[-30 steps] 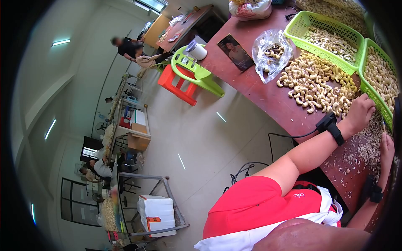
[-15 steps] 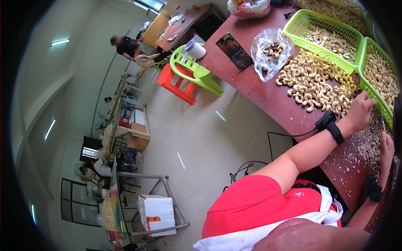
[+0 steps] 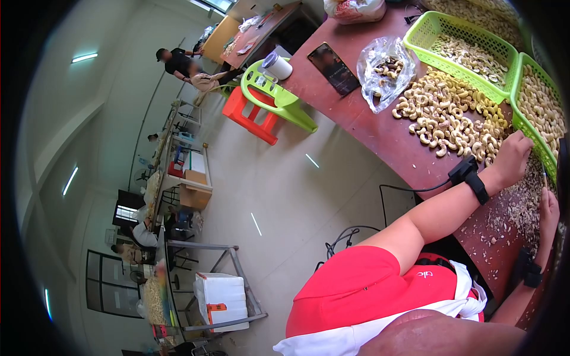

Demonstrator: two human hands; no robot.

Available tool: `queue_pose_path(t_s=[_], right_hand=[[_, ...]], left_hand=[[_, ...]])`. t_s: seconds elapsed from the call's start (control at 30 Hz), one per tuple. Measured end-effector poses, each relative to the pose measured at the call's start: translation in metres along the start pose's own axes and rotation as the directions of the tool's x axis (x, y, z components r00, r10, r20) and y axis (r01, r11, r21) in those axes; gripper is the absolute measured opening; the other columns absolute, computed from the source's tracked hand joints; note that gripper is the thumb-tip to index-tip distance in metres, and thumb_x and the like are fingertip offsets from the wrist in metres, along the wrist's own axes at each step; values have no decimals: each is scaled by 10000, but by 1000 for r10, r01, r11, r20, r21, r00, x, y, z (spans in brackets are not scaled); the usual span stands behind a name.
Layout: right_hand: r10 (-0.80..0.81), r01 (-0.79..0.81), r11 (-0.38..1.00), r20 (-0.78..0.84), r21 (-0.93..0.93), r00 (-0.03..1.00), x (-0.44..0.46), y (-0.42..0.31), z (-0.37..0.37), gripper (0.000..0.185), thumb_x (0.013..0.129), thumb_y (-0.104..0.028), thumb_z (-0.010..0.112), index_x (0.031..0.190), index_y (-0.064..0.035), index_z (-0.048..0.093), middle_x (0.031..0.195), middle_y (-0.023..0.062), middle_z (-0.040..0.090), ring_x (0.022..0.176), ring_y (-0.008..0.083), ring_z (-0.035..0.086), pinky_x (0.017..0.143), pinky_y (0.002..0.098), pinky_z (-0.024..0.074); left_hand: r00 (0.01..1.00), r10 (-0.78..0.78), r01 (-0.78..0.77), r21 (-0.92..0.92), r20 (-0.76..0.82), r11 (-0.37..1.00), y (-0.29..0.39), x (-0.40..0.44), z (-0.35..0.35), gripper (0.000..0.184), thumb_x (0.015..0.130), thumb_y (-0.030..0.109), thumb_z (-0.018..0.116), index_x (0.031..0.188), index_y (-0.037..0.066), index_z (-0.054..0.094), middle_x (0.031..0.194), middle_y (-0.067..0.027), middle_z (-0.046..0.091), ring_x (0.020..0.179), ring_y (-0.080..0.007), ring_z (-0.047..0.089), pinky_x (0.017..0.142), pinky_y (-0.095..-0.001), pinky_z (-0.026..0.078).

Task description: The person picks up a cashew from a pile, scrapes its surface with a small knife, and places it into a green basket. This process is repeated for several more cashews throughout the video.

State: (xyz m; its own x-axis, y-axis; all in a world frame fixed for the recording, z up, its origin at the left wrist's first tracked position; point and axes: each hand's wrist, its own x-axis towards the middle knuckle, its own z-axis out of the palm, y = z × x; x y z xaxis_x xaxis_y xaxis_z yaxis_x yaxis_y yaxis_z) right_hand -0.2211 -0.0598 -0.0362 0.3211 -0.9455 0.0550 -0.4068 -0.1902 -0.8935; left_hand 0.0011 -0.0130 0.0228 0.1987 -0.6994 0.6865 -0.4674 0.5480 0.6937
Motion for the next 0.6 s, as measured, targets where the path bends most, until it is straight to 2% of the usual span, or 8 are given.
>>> queue_pose_path(t_s=[0.23,0.6], right_hand=[[-29,28,999,-44,-25,999,2,7,0,340,849,-283,428,584,-92,336,532,-63,248,470,28,211,420,198,168],[4,-4,1000,-27,-6,1000,-1,2,0,342,849,-289,428,586,-89,340,528,-61,257,470,28,223,420,197,177]], left_hand=[[1000,-1,1,5,-1,1000,-1,-1,2,76,671,-44,475,737,-28,510,723,-179,465,699,-340,474,615,-389,390],[999,-15,16,-9,29,1000,1,0,0,82,664,-54,467,732,-32,508,739,-185,466,715,-350,471,635,-396,387]])
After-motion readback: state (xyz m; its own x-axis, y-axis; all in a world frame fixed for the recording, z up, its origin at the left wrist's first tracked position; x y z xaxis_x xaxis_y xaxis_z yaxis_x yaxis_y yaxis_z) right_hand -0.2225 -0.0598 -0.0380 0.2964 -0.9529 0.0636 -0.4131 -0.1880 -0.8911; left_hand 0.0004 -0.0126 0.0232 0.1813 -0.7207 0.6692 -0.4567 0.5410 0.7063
